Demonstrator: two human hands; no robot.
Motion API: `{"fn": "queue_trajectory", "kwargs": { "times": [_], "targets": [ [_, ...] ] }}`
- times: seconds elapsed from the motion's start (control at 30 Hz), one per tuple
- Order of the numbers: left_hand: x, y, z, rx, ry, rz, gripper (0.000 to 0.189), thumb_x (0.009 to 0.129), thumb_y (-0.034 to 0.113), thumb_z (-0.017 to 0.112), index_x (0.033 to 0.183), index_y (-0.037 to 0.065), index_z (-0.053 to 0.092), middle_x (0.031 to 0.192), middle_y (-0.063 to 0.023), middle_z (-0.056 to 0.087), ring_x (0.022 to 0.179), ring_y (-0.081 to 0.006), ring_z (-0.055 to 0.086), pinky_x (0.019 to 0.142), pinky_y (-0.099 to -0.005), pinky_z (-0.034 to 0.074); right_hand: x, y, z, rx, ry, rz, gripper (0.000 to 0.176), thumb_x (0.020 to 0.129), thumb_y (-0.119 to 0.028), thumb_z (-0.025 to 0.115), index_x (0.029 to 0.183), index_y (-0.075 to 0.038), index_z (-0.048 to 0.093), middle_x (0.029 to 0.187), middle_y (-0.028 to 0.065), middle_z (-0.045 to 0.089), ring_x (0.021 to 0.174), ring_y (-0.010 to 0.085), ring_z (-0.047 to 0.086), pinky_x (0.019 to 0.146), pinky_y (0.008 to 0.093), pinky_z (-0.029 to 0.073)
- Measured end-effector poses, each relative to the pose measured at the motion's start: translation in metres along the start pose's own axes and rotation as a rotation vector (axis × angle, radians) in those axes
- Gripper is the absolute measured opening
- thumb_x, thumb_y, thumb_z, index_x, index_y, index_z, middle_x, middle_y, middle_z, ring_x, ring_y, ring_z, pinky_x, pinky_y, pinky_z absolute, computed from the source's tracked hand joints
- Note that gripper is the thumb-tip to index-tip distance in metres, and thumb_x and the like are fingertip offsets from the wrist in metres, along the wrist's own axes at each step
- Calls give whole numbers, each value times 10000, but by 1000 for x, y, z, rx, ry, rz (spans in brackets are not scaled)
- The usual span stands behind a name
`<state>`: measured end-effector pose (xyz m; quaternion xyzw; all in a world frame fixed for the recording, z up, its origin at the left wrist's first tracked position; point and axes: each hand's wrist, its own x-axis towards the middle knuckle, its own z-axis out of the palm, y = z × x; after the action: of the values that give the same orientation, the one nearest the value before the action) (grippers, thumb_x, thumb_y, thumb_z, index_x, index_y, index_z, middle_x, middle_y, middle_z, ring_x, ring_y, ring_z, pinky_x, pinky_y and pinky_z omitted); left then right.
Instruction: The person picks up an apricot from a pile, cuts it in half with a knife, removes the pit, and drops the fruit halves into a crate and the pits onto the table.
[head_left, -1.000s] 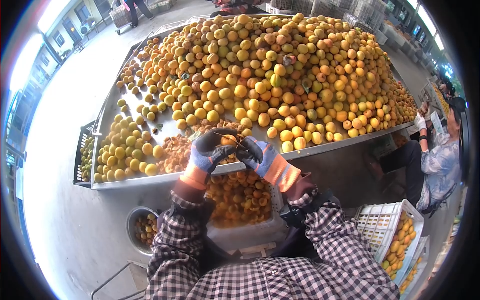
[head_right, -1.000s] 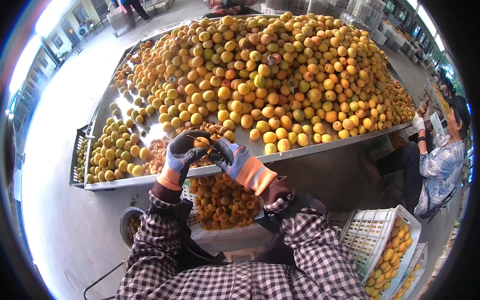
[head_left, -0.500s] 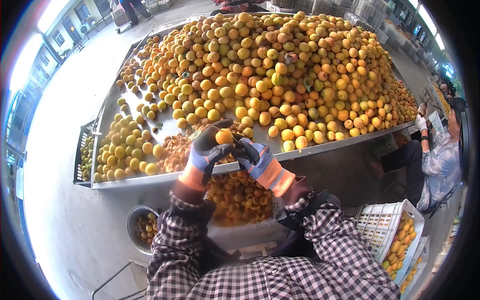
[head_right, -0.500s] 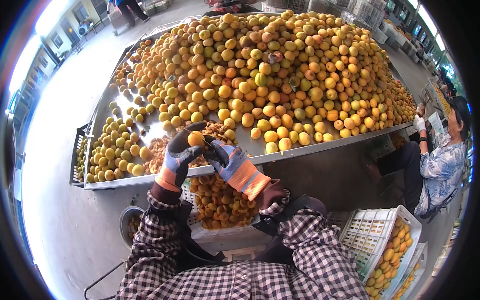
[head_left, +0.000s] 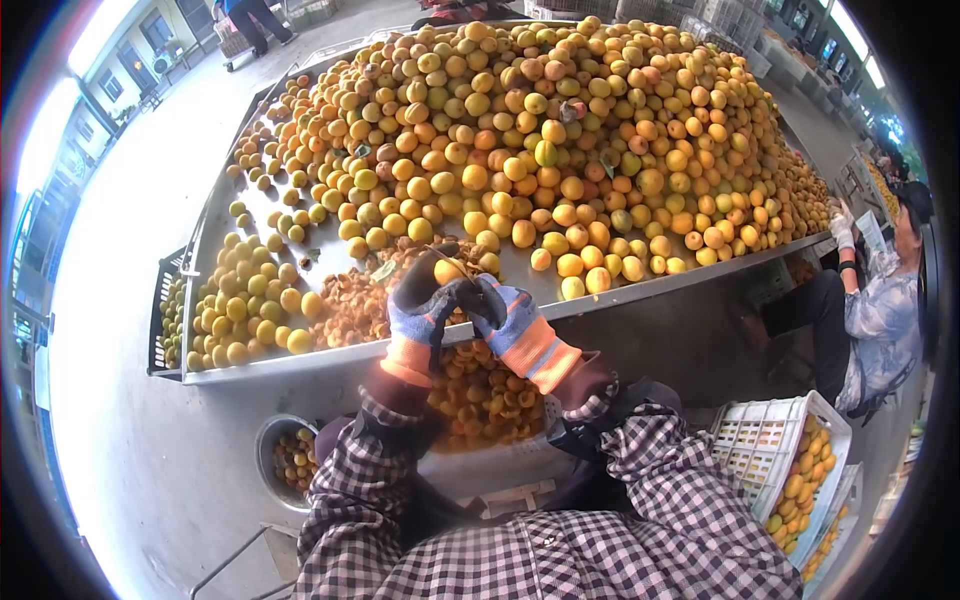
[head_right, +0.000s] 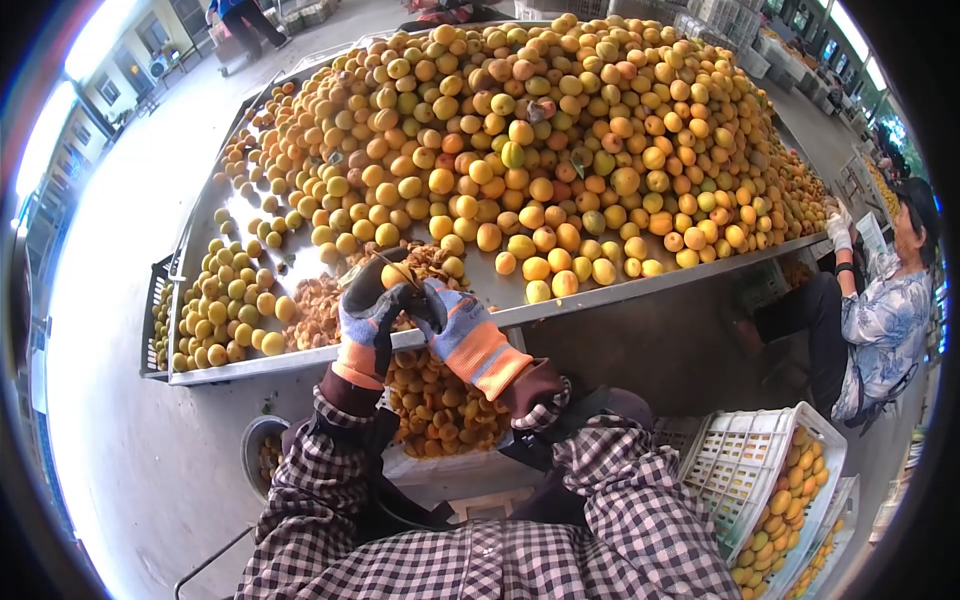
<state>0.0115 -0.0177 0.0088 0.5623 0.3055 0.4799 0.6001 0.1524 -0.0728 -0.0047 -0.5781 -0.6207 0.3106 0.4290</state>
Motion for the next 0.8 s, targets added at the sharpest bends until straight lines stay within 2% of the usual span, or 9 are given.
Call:
{"fn": "queue_trajectory", "kwargs": {
  "times": [0.07,0.13,0.17,0.27,0.4,0.53,0.67,0.73,0.8],
  "targets": [
    [-1,-4,1,-24,28,12,422,922,256,633,1230,-25,561,1000,-68,665,864,-155,640,775,-274,516,0,-1,3,35,9,-53,398,870,-198,637,1203,-15,519,1001,236,639,976,414,598,799,427,502],
    [-4,-7,3,-237,22,-178,397,937,277,609,1200,-19,578,966,-62,664,828,-153,633,757,-272,510,-1,1,10,-71,122,-116,259,885,-143,608,1111,-30,549,919,201,667,904,391,639,718,424,513],
    [-6,-16,4,-381,28,-342,406,969,334,546,1174,-13,593,944,-57,663,784,-151,620,722,-265,493,-1,2,12,-70,133,-110,259,885,-143,608,1111,-30,549,919,201,667,904,391,639,718,424,513],
    [-4,-10,12,-463,16,-378,452,993,387,480,1166,-13,598,939,-61,663,776,-142,612,711,-265,478,0,-5,11,-142,70,1,292,878,-158,603,1132,-32,532,910,203,666,892,401,637,718,438,513],
    [-5,21,8,-82,-86,-259,429,985,363,479,1119,-25,603,875,-77,668,730,-144,611,678,-276,484,3,-9,8,-131,44,12,316,880,-173,587,1158,-36,518,946,217,654,914,414,624,739,447,511],
    [-1,9,8,-42,-38,-151,402,972,362,500,1032,-17,616,758,-60,634,624,-142,592,574,-262,468,3,-3,15,-110,81,-63,301,904,-193,562,1161,-41,522,985,217,645,930,411,621,747,447,509],
    [2,-17,14,-432,270,-495,410,982,378,488,956,-4,633,698,-23,593,551,-131,523,529,-253,424,8,15,33,-74,59,17,284,920,-214,547,1147,-44,528,974,209,647,920,414,621,740,450,508],
    [0,-6,11,-350,171,-462,398,983,377,488,948,10,638,712,-6,591,579,-121,511,549,-253,413,10,12,26,-181,8,57,317,915,-262,560,1146,-48,526,983,215,645,926,421,616,756,461,501],
    [-1,-5,8,-113,137,-265,367,976,357,504,958,18,641,768,-7,612,673,-116,556,621,-254,443,10,2,18,-225,-5,93,345,911,-278,566,1166,-53,510,989,219,644,926,423,615,764,464,499]
  ]
}}
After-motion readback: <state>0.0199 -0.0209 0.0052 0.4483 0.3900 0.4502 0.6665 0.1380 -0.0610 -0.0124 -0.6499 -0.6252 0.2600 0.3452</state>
